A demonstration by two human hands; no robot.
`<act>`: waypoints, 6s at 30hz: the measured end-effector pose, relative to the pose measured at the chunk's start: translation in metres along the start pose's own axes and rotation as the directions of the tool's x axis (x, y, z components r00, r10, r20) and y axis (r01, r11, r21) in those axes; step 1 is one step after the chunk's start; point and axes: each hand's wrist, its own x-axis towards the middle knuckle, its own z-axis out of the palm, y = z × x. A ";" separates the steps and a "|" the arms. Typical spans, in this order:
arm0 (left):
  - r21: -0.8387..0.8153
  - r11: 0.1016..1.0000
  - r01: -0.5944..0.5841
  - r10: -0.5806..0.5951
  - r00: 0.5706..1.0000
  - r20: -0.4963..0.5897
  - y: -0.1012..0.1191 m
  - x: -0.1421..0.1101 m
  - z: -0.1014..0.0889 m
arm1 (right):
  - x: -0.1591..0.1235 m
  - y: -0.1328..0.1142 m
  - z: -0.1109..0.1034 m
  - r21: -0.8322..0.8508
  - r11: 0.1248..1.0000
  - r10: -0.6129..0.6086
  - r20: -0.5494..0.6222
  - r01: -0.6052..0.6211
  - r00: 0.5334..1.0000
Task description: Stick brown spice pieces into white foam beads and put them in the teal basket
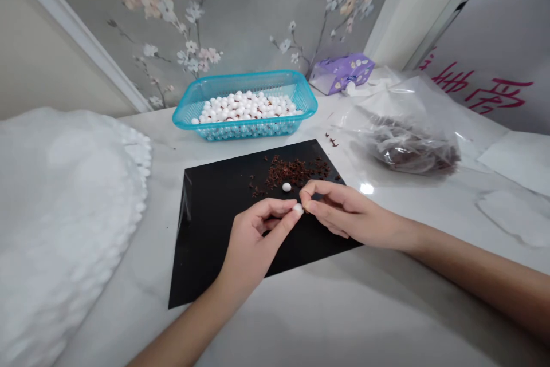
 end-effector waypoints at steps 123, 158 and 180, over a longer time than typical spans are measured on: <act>0.201 0.968 -0.152 0.128 0.983 0.128 -0.004 -0.004 0.000 | 0.000 0.009 -0.008 -0.734 0.589 -0.389 0.110 0.339 0.915; 0.125 0.991 -0.057 0.050 0.997 0.052 -0.008 -0.003 0.001 | 0.001 0.014 -0.005 -0.798 0.534 -0.504 -0.035 0.280 0.863; 0.218 0.974 -0.059 0.045 0.997 0.065 -0.006 0.000 0.001 | 0.003 0.015 -0.003 -0.872 0.363 -0.519 0.103 0.328 0.849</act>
